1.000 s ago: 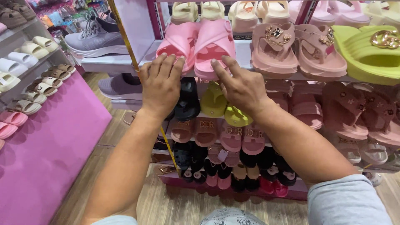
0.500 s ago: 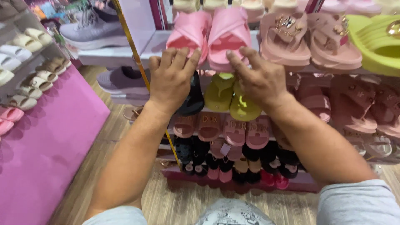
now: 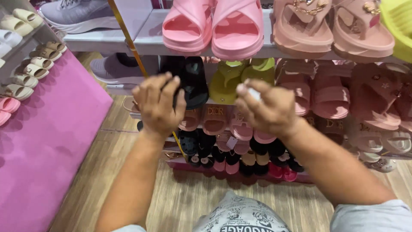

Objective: The person uses a white cloth to wipe and clean various pairs of shoes displayed on a multi-tiered rack. They handle different styles, including slides, sandals, and sneakers, moving them slightly to wipe the surfaces and then placing them back on the shelves.

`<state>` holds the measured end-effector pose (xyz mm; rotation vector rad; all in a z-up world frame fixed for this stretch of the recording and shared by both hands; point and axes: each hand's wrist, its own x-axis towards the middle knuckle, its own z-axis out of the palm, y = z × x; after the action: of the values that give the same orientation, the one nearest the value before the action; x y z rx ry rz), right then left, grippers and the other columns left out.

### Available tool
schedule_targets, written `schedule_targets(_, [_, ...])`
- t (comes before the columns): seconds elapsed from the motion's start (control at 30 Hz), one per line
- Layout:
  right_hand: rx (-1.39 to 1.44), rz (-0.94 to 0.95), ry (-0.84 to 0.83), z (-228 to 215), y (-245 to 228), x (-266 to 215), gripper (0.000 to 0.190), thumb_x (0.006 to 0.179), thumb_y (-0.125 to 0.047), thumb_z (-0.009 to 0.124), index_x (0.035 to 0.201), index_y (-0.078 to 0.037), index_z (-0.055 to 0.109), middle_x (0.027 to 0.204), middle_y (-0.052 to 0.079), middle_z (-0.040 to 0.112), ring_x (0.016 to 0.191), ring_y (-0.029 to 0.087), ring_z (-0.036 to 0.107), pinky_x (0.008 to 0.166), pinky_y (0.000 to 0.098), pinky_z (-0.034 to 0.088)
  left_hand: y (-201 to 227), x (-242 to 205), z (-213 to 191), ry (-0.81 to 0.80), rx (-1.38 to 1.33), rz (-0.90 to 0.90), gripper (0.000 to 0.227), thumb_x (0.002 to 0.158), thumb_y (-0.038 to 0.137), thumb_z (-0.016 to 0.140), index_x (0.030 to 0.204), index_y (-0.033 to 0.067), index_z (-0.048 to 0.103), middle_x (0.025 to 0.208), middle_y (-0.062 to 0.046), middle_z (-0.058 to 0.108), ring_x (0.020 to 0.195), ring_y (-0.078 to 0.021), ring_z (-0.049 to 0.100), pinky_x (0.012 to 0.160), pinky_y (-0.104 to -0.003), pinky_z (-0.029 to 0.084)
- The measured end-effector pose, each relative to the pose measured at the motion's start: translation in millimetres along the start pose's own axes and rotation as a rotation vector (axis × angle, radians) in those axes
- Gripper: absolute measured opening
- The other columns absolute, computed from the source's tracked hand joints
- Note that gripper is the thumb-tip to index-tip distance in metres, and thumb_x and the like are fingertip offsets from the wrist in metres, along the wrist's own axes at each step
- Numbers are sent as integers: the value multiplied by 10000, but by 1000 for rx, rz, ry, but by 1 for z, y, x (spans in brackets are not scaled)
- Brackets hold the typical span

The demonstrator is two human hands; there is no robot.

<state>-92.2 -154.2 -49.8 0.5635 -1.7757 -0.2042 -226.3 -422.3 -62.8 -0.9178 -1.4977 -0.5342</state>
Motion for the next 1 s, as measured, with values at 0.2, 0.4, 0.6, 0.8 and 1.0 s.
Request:
schedule_targets(0.2, [197,120,-288,24,-57,-3,243,938,-233,672,1159,-142,716,1000,106,720,594,183,721,515,311,597,16,-72,10,-339,27,-61,418,900,426,720,1213,150,695,1218,-109,641,1149,-307,594,910,-464,365])
schedule_targets(0.4, [106,131,-412,68,-80,-13,367,923,-314,614,1268,-190,634,1152,56,652,559,211,725,468,355,584,11,-91,29,-346,74,-29,239,921,283,675,1130,175,712,1085,-58,666,1067,-261,615,882,-429,390])
schedule_targets(0.6, [35,135,-480,107,-89,-22,432,845,-234,597,1271,-160,611,1171,58,616,514,181,711,385,357,555,7,-90,29,-357,34,-16,212,983,185,559,1150,185,690,1099,-24,678,1072,-224,635,908,-403,398])
schedule_targets(0.8, [40,26,-436,103,-81,-10,296,850,-210,536,1117,-185,660,1055,9,628,635,122,715,406,316,555,0,-89,33,-328,-23,10,200,991,147,548,1121,153,699,1058,-46,690,1027,-227,671,867,-379,436])
schedule_targets(1.0, [49,73,-457,96,-81,-6,309,882,-235,533,1167,-173,634,1065,16,619,566,114,694,406,320,552,2,-90,35,-348,-5,16,221,903,195,646,1113,146,693,1083,-74,683,1040,-257,657,852,-418,448])
